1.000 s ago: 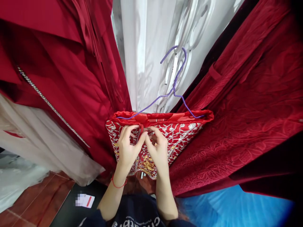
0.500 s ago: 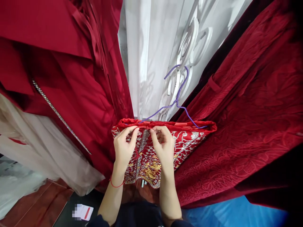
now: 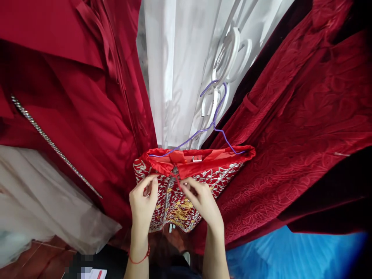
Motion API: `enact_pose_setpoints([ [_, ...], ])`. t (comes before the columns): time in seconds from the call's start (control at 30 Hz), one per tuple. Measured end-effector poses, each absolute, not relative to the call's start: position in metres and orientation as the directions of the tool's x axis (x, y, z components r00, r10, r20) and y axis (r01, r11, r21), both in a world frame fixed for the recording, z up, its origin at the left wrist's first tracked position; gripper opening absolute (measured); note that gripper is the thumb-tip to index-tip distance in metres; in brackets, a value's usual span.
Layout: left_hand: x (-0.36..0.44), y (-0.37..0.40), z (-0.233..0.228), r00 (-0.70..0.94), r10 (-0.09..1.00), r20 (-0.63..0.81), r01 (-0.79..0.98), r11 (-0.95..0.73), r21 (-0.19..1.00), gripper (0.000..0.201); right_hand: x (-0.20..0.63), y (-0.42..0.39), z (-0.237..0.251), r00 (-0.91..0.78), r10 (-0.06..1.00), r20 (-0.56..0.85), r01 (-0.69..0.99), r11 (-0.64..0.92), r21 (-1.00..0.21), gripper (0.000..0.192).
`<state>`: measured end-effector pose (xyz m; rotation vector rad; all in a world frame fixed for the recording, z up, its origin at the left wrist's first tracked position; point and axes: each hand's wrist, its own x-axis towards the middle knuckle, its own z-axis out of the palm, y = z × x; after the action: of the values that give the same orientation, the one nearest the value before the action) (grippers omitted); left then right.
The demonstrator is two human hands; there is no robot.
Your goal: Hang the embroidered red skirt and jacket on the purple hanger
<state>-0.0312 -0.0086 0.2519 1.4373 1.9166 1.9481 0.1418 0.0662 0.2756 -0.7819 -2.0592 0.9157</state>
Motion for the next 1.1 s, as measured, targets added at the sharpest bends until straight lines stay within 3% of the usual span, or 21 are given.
enact_pose_setpoints([
  [0.1, -0.018, 0.002, 0.254, -0.714, 0.288, 0.638, 0.581, -0.265, 0.769, 0.010, 0.150, 0.042, 0.286, -0.709, 0.602, 0.368, 0.196, 0.669, -0.717, 0.023],
  [0.17, -0.011, 0.009, 0.256, -0.783, 0.174, 0.597, 0.526, -0.327, 0.785, 0.012, 0.152, 0.028, 0.290, -0.697, 0.595, 0.400, 0.188, 0.690, -0.699, 0.024],
  [0.2, -0.010, 0.011, 0.257, -0.829, 0.170, 0.532, 0.444, -0.377, 0.813, 0.015, 0.153, 0.023, 0.289, -0.683, 0.600, 0.416, 0.182, 0.692, -0.699, 0.023],
  [0.27, -0.012, 0.012, 0.258, -0.878, 0.269, 0.397, 0.224, -0.503, 0.835, 0.029, 0.156, 0.016, 0.284, -0.657, 0.605, 0.450, 0.136, 0.683, -0.718, 0.019],
  [0.33, -0.018, 0.007, 0.257, -0.766, 0.491, 0.414, 0.070, -0.577, 0.814, 0.042, 0.158, 0.012, 0.276, -0.587, 0.631, 0.507, 0.081, 0.668, -0.739, 0.019],
  [0.4, -0.024, -0.002, 0.257, -0.465, 0.712, 0.526, 0.086, -0.555, 0.828, 0.043, 0.161, 0.010, 0.267, -0.454, 0.678, 0.579, 0.050, 0.668, -0.743, 0.022],
  [0.47, -0.027, -0.010, 0.259, -0.136, 0.835, 0.534, 0.242, -0.495, 0.835, 0.032, 0.163, 0.010, 0.263, -0.335, 0.705, 0.625, 0.055, 0.677, -0.734, 0.024],
  [0.53, -0.030, -0.016, 0.263, 0.043, 0.873, 0.485, 0.403, -0.460, 0.791, 0.019, 0.163, 0.012, 0.264, -0.343, 0.693, 0.634, 0.092, 0.696, -0.712, 0.025],
  [0.67, -0.033, -0.015, 0.269, 0.153, 0.903, 0.401, 0.576, -0.411, 0.707, 0.008, 0.165, 0.023, 0.274, -0.578, 0.589, 0.565, 0.172, 0.764, -0.622, 0.026],
  [0.77, -0.034, -0.010, 0.265, 0.123, 0.927, 0.354, 0.597, -0.354, 0.720, 0.018, 0.166, 0.035, 0.277, -0.680, 0.509, 0.528, 0.202, 0.822, -0.532, 0.027],
  [0.87, -0.035, -0.005, 0.259, 0.043, 0.931, 0.363, 0.523, -0.330, 0.786, 0.023, 0.164, 0.048, 0.276, -0.662, 0.420, 0.621, 0.211, 0.899, -0.383, 0.026],
  [1.1, -0.039, 0.002, 0.266, -0.118, 0.923, 0.365, 0.452, -0.278, 0.848, 0.013, 0.140, 0.089, 0.267, -0.598, 0.190, 0.779, 0.087, 0.981, -0.173, 0.023],
])
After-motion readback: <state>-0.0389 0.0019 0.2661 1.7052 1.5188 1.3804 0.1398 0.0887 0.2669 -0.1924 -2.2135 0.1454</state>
